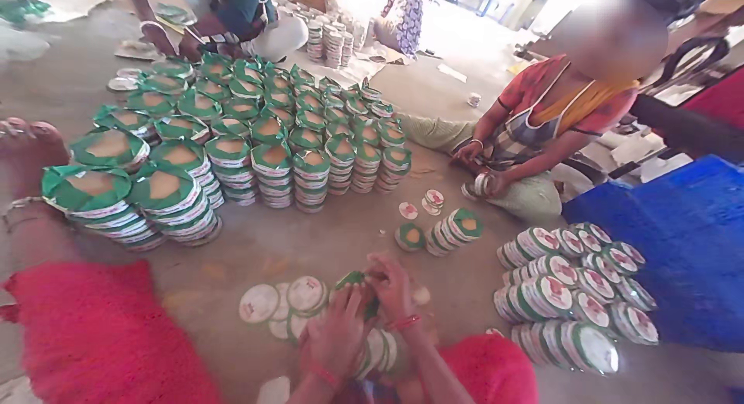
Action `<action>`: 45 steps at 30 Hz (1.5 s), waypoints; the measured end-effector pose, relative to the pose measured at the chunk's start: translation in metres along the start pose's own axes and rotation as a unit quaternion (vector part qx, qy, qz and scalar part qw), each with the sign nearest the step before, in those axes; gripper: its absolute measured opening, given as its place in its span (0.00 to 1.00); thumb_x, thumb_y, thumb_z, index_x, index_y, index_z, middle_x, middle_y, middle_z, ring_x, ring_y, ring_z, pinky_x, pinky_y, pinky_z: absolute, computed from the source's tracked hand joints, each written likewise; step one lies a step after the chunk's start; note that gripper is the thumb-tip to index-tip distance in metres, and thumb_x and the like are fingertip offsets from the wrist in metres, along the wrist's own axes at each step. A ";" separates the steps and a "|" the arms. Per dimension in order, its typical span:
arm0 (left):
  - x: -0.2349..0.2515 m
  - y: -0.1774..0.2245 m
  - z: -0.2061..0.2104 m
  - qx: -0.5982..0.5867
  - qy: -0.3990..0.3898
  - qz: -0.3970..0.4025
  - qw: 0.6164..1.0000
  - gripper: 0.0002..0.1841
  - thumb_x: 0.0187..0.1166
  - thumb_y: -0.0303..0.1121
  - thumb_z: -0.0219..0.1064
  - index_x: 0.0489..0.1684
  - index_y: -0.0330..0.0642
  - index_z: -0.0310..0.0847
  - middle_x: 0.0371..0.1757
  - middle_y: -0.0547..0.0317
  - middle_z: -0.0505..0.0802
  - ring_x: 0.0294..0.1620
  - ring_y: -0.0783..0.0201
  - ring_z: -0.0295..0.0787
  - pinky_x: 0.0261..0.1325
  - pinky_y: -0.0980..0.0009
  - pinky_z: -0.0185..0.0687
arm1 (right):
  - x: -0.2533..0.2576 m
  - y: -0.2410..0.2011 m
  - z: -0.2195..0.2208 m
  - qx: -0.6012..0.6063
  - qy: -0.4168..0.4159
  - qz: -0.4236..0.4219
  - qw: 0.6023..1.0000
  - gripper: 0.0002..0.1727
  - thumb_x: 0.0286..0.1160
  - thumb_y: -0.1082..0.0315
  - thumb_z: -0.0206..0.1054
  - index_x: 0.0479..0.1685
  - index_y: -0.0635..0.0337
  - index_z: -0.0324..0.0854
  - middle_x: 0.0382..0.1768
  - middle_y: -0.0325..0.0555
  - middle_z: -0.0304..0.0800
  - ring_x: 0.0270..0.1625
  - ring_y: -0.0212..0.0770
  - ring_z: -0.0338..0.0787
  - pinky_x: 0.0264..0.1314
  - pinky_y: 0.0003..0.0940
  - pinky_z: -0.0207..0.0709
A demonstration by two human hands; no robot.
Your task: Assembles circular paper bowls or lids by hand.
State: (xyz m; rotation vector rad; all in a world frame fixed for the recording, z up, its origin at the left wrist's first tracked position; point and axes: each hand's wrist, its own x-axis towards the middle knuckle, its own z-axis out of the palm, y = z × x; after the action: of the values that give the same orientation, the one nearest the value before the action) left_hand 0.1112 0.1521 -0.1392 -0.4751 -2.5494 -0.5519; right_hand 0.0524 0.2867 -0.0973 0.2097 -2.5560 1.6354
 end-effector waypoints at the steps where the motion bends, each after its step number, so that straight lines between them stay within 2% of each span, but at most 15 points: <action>1: -0.001 -0.002 0.001 -0.008 0.013 0.003 1.000 0.31 0.78 0.56 0.62 0.64 0.37 0.89 0.64 0.49 0.93 0.66 0.46 0.89 0.68 0.53 0.84 | -0.001 0.000 0.000 -0.036 -0.002 -0.020 0.999 0.23 0.67 0.79 0.70 0.66 0.67 0.82 0.48 0.46 0.97 0.46 0.36 0.96 0.54 0.33 0.90; 5: -0.002 -0.008 0.002 -0.030 0.049 0.008 0.998 0.28 0.78 0.56 0.63 0.51 0.36 0.91 0.60 0.48 0.94 0.64 0.47 0.91 0.66 0.54 0.86 | -0.007 0.004 0.003 -0.134 0.009 -0.078 0.988 0.17 0.72 0.73 0.69 0.60 0.61 0.89 0.56 0.47 0.96 0.57 0.45 0.93 0.63 0.43 0.86; 9: -0.005 -0.007 0.002 -0.051 0.037 -0.001 0.998 0.28 0.79 0.55 0.63 0.58 0.37 0.89 0.64 0.49 0.93 0.68 0.47 0.89 0.70 0.54 0.83 | -0.013 0.004 0.002 -0.205 0.009 -0.145 0.968 0.16 0.73 0.70 0.67 0.59 0.58 0.90 0.57 0.43 0.96 0.59 0.49 0.93 0.63 0.47 0.86; 13: -0.012 -0.005 0.007 -0.013 0.046 0.006 0.999 0.26 0.82 0.52 0.60 0.57 0.38 0.90 0.66 0.50 0.92 0.70 0.47 0.88 0.71 0.51 0.80 | -0.012 0.004 -0.004 -0.276 -0.054 -0.182 0.942 0.16 0.77 0.64 0.64 0.58 0.51 0.92 0.51 0.51 0.94 0.59 0.58 0.90 0.61 0.53 0.83; 17: -0.021 -0.007 0.010 0.005 0.059 0.010 0.998 0.24 0.83 0.51 0.60 0.61 0.42 0.89 0.66 0.54 0.92 0.69 0.52 0.88 0.74 0.52 0.77 | -0.012 0.004 -0.005 -0.313 -0.108 -0.166 0.929 0.20 0.82 0.61 0.60 0.67 0.37 0.89 0.61 0.51 0.90 0.67 0.59 0.85 0.67 0.54 0.80; 19: -0.021 -0.008 0.007 -0.055 0.092 -0.017 0.994 0.25 0.77 0.52 0.68 0.58 0.38 0.89 0.62 0.47 0.93 0.64 0.47 0.90 0.70 0.50 0.81 | -0.013 0.003 -0.008 -0.305 -0.115 -0.171 0.930 0.18 0.83 0.58 0.60 0.65 0.36 0.91 0.63 0.51 0.89 0.67 0.58 0.84 0.66 0.54 0.80; 22: -0.018 -0.019 -0.001 -0.191 0.136 -0.108 0.966 0.48 0.57 0.62 0.81 0.67 0.26 0.76 0.65 0.25 0.84 0.68 0.31 0.81 0.71 0.41 0.76 | -0.012 0.001 -0.015 -0.205 -0.127 -0.129 0.962 0.18 0.83 0.54 0.60 0.58 0.44 0.94 0.65 0.54 0.87 0.71 0.59 0.81 0.71 0.57 0.75; 25: -0.013 -0.040 -0.007 -0.301 0.054 -0.153 0.940 0.63 0.38 0.58 0.90 0.78 0.25 0.66 0.75 0.33 0.82 0.79 0.31 0.73 0.81 0.39 0.66 | -0.014 0.000 -0.019 -0.080 -0.147 -0.079 0.983 0.24 0.82 0.47 0.58 0.60 0.51 0.91 0.72 0.59 0.80 0.77 0.59 0.74 0.80 0.59 0.64; 28: -0.016 -0.052 0.000 -0.383 -0.007 -0.153 0.911 0.60 0.41 0.46 0.92 0.82 0.27 0.64 0.75 0.41 0.84 0.81 0.39 0.73 0.84 0.43 0.65 | -0.024 -0.006 -0.014 -0.181 -0.137 -0.121 0.966 0.30 0.77 0.32 0.55 0.65 0.35 0.89 0.80 0.52 0.75 0.84 0.63 0.68 0.80 0.67 0.64; 31: -0.018 -0.055 0.010 -0.395 0.008 -0.132 0.909 0.56 0.46 0.42 0.86 0.82 0.23 0.61 0.74 0.40 0.84 0.80 0.41 0.74 0.83 0.45 0.67 | -0.038 -0.013 -0.005 -0.371 -0.128 -0.192 0.900 0.32 0.73 0.26 0.55 0.71 0.24 0.84 0.84 0.37 0.74 0.89 0.63 0.64 0.83 0.74 0.58; 33: -0.017 -0.056 0.012 -0.396 0.025 -0.125 0.909 0.56 0.45 0.38 0.86 0.81 0.22 0.62 0.72 0.39 0.86 0.78 0.42 0.77 0.82 0.45 0.69 | -0.043 -0.018 -0.005 -0.385 -0.141 -0.192 0.892 0.37 0.72 0.21 0.47 0.72 0.23 0.84 0.85 0.33 0.73 0.89 0.62 0.63 0.82 0.74 0.58; 36: -0.017 -0.056 0.010 -0.407 0.019 -0.123 0.905 0.55 0.45 0.38 0.88 0.81 0.24 0.63 0.73 0.39 0.85 0.79 0.43 0.76 0.82 0.45 0.69 | -0.051 -0.022 -0.010 -0.245 -0.114 -0.169 0.948 0.34 0.75 0.24 0.47 0.58 0.29 0.92 0.80 0.40 0.79 0.88 0.65 0.63 0.79 0.72 0.61; 38: -0.018 -0.057 0.012 -0.410 0.019 -0.121 0.904 0.56 0.45 0.40 0.89 0.81 0.25 0.62 0.73 0.40 0.85 0.79 0.43 0.76 0.82 0.44 0.69 | -0.060 -0.018 -0.012 -0.229 -0.073 -0.185 0.953 0.34 0.76 0.24 0.46 0.55 0.30 0.93 0.77 0.41 0.82 0.87 0.64 0.65 0.80 0.70 0.62; 42: -0.019 -0.052 0.017 -0.423 -0.002 -0.142 0.895 0.62 0.45 0.46 0.89 0.85 0.24 0.56 0.78 0.40 0.81 0.83 0.44 0.72 0.85 0.46 0.65 | -0.085 -0.004 -0.012 -0.383 -0.074 -0.218 0.895 0.38 0.75 0.22 0.43 0.70 0.26 0.86 0.80 0.36 0.80 0.86 0.64 0.70 0.81 0.76 0.57; 45: -0.016 -0.049 0.018 -0.425 0.000 -0.147 0.893 0.63 0.44 0.48 0.88 0.85 0.23 0.55 0.77 0.38 0.81 0.82 0.46 0.73 0.85 0.49 0.67 | -0.095 -0.003 -0.016 -0.345 -0.060 -0.203 0.915 0.38 0.73 0.21 0.43 0.66 0.27 0.88 0.79 0.35 0.81 0.86 0.62 0.68 0.82 0.72 0.58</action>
State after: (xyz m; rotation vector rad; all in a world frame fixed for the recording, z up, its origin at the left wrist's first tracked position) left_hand 0.0968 0.1152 -0.1762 -0.3564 -2.2674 -1.7951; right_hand 0.1467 0.3056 -0.1025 0.7219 -2.7401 0.5461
